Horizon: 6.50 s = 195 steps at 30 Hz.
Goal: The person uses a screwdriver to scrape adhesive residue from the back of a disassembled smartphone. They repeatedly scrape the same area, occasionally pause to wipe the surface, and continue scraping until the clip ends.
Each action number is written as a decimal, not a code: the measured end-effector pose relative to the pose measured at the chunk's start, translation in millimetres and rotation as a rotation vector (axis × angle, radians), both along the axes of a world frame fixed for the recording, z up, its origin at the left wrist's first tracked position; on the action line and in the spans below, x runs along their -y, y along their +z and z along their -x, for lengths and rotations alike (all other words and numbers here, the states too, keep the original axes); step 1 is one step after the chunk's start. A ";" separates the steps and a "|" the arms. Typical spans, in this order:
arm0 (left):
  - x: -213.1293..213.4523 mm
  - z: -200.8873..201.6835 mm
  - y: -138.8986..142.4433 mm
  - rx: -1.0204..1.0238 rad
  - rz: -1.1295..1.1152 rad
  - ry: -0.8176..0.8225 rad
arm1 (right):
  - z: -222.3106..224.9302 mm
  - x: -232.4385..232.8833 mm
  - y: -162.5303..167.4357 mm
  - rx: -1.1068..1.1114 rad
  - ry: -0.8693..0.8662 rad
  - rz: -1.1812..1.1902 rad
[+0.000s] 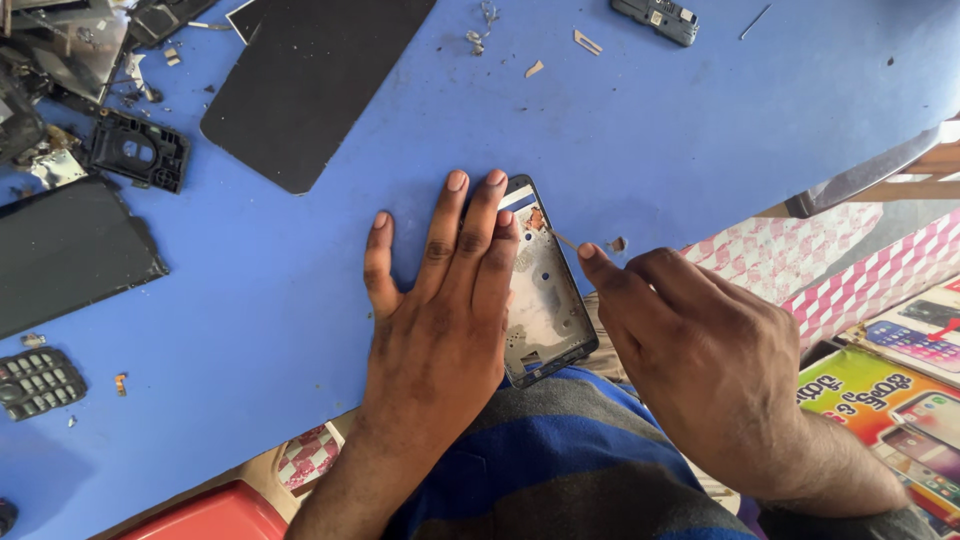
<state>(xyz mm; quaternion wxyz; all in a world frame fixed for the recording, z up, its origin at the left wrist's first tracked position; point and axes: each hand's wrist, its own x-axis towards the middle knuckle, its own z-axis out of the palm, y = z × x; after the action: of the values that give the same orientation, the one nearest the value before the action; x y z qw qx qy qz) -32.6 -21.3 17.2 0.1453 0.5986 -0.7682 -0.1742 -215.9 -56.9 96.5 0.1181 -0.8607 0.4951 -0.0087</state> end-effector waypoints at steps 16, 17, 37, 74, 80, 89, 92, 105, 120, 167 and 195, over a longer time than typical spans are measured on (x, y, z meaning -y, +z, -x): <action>8.6 -1.5 -11.1 0.031 0.027 0.021 | 1.0 17.7 -3.1 0.007 0.035 -0.006; 8.9 -1.6 -12.0 0.030 0.032 0.023 | 0.5 18.2 -3.8 0.007 0.027 -0.008; 12.0 -3.0 -13.7 -0.002 -0.018 -0.015 | 0.2 19.7 -7.7 0.106 -0.138 -0.084; 17.8 7.7 -20.9 0.182 0.000 0.041 | -6.2 60.7 3.8 -0.003 0.134 -0.256; 16.8 8.3 -26.3 0.165 0.043 0.035 | -0.3 41.0 -10.6 0.114 -0.005 -0.294; 14.6 9.9 -25.8 0.103 0.033 0.029 | 9.9 19.0 -30.5 0.247 -0.034 -0.223; 14.6 11.2 -25.9 0.119 0.045 0.036 | 11.0 15.5 -35.6 0.264 -0.036 -0.217; 12.6 11.5 -23.7 0.082 0.010 0.045 | 12.3 9.0 -46.4 0.264 -0.073 -0.229; 12.1 7.2 -21.9 0.122 0.054 0.045 | 1.3 7.9 -33.9 0.079 -0.017 -0.118; 14.3 4.4 -32.0 0.187 0.069 0.043 | -38.0 -8.0 -42.1 -0.127 -0.263 -0.350; 9.2 0.5 -34.3 0.173 0.069 0.035 | -63.6 -18.4 -47.7 -0.185 -0.358 -0.314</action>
<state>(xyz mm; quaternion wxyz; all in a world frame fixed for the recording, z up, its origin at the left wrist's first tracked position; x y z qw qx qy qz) -33.1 -30.5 -17.2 0.1018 0.6194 -0.7729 -0.0930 -152.3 -38.5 48.8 0.2010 -0.7277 0.6435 0.1264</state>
